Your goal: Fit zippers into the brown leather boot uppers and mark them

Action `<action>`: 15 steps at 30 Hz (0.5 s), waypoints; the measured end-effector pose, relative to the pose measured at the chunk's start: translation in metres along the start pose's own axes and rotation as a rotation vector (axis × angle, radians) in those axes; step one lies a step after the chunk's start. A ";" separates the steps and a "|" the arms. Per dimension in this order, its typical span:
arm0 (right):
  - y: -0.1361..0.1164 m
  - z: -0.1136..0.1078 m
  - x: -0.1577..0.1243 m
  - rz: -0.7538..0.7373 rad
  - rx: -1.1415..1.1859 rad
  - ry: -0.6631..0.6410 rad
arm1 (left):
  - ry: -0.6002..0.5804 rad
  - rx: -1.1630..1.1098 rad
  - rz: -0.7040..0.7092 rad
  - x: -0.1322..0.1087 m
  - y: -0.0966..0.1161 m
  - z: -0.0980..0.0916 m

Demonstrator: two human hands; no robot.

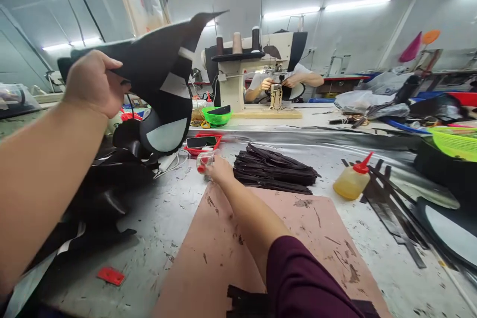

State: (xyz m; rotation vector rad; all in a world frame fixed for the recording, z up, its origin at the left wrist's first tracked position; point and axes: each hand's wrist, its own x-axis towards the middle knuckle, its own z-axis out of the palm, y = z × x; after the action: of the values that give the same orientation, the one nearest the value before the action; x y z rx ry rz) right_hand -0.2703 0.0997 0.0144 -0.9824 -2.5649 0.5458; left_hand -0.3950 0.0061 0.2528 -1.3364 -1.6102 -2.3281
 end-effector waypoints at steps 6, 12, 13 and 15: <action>-0.018 0.016 0.040 -0.297 -0.170 -0.128 | -0.109 0.038 0.024 0.014 0.011 -0.043; -0.021 0.023 0.047 -0.506 -0.218 -0.073 | -0.009 0.021 0.021 0.006 -0.004 -0.043; -0.019 0.022 0.043 -0.536 -0.206 -0.056 | -0.020 0.016 0.005 0.002 -0.005 -0.039; -0.019 0.019 0.030 -0.574 -0.169 -0.029 | -0.026 -0.002 -0.028 -0.006 -0.008 -0.029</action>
State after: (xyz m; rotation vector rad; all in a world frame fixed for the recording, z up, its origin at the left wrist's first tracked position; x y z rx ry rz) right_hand -0.3107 0.1035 0.0114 -0.2447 -2.7729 0.1848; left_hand -0.4132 -0.0151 0.2398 -1.3591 -1.6451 -2.3385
